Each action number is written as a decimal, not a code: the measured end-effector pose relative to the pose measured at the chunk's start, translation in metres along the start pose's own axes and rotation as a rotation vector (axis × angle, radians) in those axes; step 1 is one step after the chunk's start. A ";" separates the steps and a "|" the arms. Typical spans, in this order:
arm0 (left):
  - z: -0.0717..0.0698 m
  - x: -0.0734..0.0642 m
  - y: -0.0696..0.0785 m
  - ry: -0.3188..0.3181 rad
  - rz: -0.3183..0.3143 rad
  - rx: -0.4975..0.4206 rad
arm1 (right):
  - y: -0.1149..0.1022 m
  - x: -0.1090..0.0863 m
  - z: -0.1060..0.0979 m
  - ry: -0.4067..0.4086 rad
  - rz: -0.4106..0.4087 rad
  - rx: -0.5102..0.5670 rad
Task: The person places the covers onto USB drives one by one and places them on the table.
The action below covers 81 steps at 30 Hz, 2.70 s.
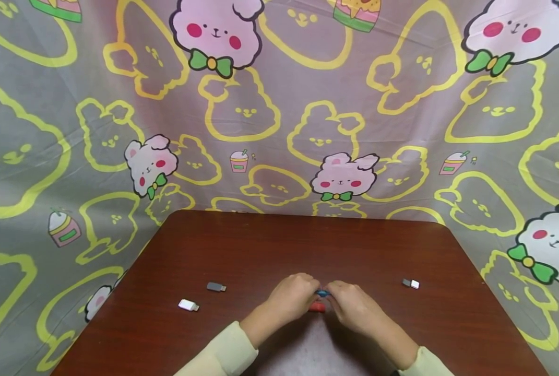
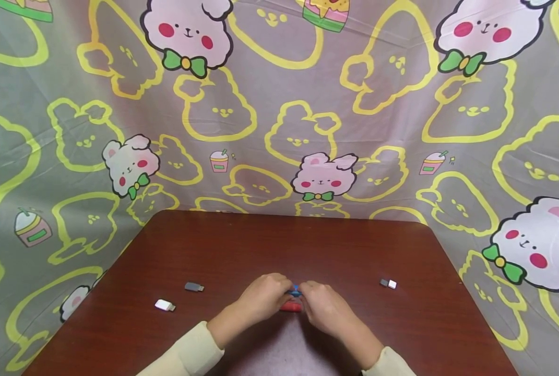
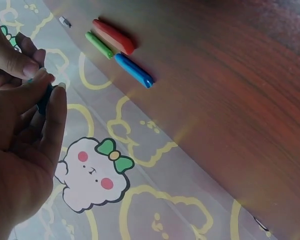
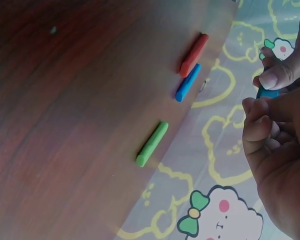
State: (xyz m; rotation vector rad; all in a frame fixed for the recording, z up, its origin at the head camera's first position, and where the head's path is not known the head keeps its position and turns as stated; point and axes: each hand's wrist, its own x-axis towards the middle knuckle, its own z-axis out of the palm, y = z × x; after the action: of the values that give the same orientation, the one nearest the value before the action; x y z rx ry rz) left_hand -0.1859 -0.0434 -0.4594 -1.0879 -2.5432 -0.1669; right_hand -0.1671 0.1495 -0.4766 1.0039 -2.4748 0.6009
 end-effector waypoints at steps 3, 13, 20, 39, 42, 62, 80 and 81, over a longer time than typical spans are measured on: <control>-0.001 0.000 0.000 0.002 0.005 0.001 | -0.002 0.001 -0.001 -0.014 0.013 0.009; -0.004 -0.002 -0.005 0.019 0.028 -0.070 | -0.003 0.000 -0.003 0.019 0.065 0.076; -0.002 -0.001 -0.005 -0.032 -0.029 -0.155 | 0.001 -0.003 -0.004 0.036 0.091 0.054; -0.004 -0.004 -0.009 -0.191 -0.142 -0.331 | 0.014 -0.014 -0.005 0.029 0.078 -0.058; -0.004 -0.011 -0.016 -0.216 -0.172 -0.310 | 0.021 -0.019 -0.007 -0.024 0.156 -0.091; -0.012 -0.059 -0.051 -0.287 -0.275 -0.181 | 0.037 -0.038 -0.011 -0.201 0.285 -0.119; -0.021 -0.079 -0.065 -0.310 -0.288 -0.182 | 0.038 -0.040 -0.009 -0.207 0.263 -0.125; -0.021 -0.080 -0.066 -0.312 -0.294 -0.185 | 0.039 -0.040 -0.009 -0.207 0.258 -0.117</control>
State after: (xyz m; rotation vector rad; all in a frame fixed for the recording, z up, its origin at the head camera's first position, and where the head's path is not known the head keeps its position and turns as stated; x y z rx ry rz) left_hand -0.1763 -0.1483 -0.4675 -0.8512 -3.0144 -0.3382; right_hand -0.1665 0.2016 -0.4984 0.7405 -2.8122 0.4401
